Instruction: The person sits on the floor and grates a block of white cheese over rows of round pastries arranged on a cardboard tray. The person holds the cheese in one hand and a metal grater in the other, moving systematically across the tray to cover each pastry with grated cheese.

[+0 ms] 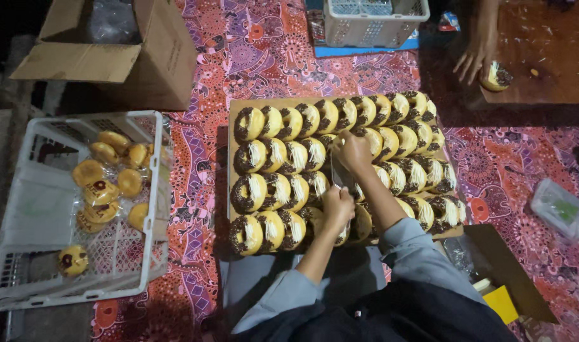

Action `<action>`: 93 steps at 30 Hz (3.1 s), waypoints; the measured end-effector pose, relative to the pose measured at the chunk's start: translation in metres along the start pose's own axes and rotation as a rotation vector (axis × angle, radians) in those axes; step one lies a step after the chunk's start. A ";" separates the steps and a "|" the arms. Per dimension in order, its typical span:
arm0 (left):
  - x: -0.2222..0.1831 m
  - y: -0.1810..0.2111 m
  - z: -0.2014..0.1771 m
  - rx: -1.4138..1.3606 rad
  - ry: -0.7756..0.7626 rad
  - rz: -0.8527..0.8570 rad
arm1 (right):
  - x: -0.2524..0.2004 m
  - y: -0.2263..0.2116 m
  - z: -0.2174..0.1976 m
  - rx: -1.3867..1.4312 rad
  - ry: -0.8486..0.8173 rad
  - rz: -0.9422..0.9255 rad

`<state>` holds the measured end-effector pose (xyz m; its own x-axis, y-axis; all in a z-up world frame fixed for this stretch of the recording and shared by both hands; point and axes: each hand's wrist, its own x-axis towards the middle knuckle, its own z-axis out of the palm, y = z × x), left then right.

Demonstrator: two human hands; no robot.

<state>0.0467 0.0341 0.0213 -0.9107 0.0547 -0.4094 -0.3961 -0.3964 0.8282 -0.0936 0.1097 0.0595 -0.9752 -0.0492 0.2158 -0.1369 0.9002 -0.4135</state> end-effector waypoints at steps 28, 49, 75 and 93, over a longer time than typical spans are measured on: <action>0.039 0.005 0.054 0.737 0.308 0.263 | -0.011 0.009 -0.052 0.106 0.047 0.044; -0.047 -0.020 0.057 -0.189 -0.105 -0.087 | 0.007 0.101 -0.068 0.636 -0.167 0.520; 0.035 -0.013 0.107 0.410 0.102 0.099 | 0.016 0.082 -0.062 0.076 -0.037 0.084; -0.063 -0.051 0.085 -0.195 -0.217 -0.258 | 0.014 0.131 -0.099 0.512 -0.073 0.505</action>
<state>0.1147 0.1291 0.0372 -0.7958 0.3594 -0.4874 -0.6049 -0.5097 0.6118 -0.1084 0.2703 0.0961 -0.9478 0.2742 -0.1629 0.2863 0.5062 -0.8135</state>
